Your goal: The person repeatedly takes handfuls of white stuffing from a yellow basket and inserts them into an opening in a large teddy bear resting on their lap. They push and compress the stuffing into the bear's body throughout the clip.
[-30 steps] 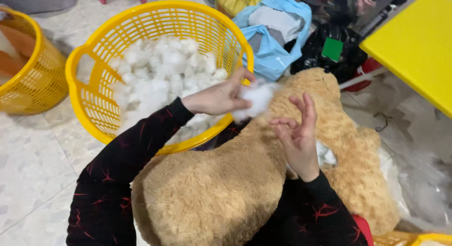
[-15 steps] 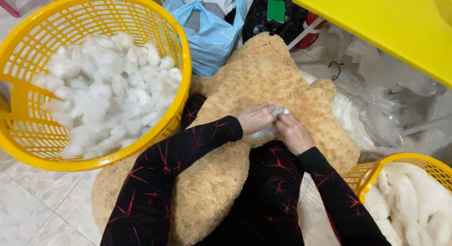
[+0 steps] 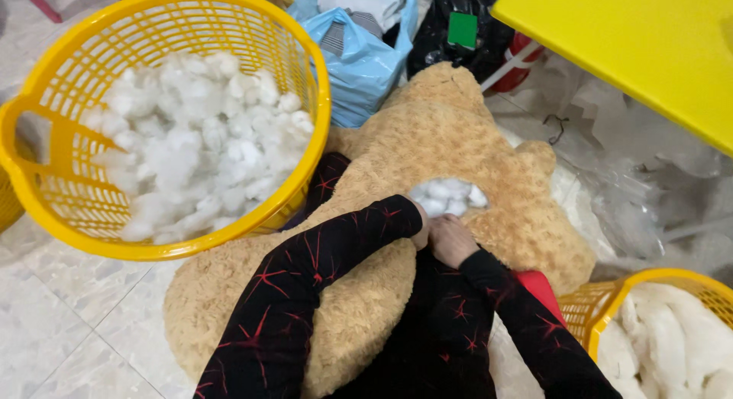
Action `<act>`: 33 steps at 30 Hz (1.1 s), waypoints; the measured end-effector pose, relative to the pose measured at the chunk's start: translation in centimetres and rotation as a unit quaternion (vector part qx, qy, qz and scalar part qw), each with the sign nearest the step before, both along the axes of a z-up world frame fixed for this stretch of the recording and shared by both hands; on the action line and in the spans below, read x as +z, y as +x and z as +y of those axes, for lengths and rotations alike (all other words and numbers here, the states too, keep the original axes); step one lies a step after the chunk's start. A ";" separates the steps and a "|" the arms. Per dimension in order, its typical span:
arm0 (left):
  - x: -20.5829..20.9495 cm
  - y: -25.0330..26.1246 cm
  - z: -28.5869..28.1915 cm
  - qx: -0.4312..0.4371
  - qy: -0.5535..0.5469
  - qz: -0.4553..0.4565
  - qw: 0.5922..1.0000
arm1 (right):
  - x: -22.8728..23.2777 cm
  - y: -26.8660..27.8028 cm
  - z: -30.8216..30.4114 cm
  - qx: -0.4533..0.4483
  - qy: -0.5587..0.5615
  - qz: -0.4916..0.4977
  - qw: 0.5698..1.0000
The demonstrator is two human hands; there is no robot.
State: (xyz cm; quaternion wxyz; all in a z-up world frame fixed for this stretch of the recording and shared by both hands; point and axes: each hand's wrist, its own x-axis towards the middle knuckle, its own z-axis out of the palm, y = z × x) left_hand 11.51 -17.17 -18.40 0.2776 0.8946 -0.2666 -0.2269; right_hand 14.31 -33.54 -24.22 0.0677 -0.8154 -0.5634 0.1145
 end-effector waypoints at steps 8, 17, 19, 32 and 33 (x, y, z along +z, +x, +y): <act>10.5 -5.7 10.5 0.121 -0.098 -0.119 0.981 | 15.2 -0.5 1.5 -0.067 0.015 -0.133 0.989; 8.0 -21.3 37.4 0.583 0.240 -0.234 0.740 | 20.8 -7.2 11.2 0.092 0.313 -0.105 0.939; 3.7 -23.6 39.1 0.605 0.253 -0.124 0.745 | 20.9 -7.8 12.0 0.124 0.330 -0.113 0.929; 9.6 -24.6 36.9 0.575 -0.254 -0.276 0.727 | 19.9 -10.5 14.9 0.031 0.427 0.139 0.893; 10.6 -23.8 35.5 0.580 -0.284 -0.271 0.714 | 20.0 -10.9 15.8 0.008 0.399 0.189 0.897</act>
